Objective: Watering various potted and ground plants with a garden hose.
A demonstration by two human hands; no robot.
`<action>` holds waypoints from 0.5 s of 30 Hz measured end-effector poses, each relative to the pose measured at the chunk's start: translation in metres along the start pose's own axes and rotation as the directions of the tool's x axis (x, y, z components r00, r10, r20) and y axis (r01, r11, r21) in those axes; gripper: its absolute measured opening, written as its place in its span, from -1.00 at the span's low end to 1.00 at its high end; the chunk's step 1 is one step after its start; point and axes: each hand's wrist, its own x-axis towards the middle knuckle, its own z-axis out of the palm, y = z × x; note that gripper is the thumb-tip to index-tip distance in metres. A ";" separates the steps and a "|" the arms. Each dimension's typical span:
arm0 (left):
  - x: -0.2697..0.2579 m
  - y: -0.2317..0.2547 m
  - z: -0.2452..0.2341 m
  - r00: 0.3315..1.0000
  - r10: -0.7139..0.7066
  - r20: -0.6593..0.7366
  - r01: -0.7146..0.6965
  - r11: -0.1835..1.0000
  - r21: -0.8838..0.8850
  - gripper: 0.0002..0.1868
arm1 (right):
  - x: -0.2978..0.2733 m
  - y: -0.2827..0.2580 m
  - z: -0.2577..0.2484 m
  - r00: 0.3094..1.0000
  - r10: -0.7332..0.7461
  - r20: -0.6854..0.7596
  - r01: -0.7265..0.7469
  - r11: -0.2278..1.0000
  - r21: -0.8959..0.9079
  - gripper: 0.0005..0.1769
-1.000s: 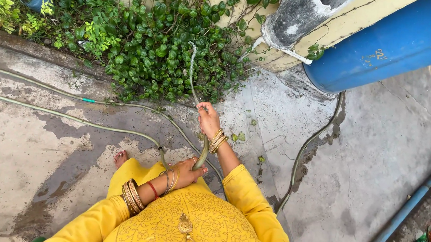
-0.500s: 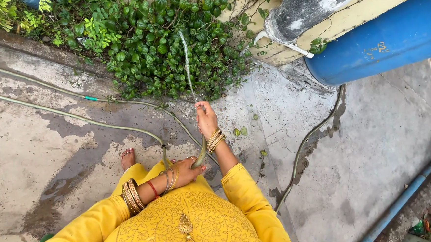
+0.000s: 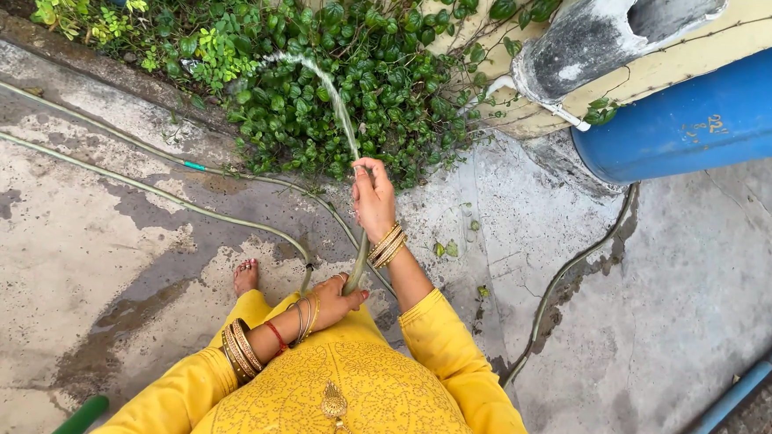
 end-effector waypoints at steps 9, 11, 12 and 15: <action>0.006 -0.006 -0.011 0.966 0.177 -0.188 -0.201 0.972 -0.118 -0.50 | -0.049 -0.020 0.019 0.974 -0.220 -0.048 0.215 0.972 -0.093 -0.79; 0.012 -0.015 -0.010 0.966 0.196 -0.169 -0.215 0.970 -0.109 -0.52 | -0.047 -0.012 0.013 0.973 -0.217 -0.079 0.213 0.975 -0.061 -0.79; 0.015 -0.020 -0.008 0.954 0.251 -0.162 -0.277 0.948 -0.159 -0.47 | -0.042 -0.006 0.007 0.972 -0.191 -0.136 0.186 0.981 -0.052 -0.80; 0.002 -0.011 -0.020 0.947 0.286 -0.147 -0.305 0.945 -0.121 -0.41 | -0.048 0.005 0.003 0.963 -0.222 -0.155 0.185 0.957 -0.222 -0.81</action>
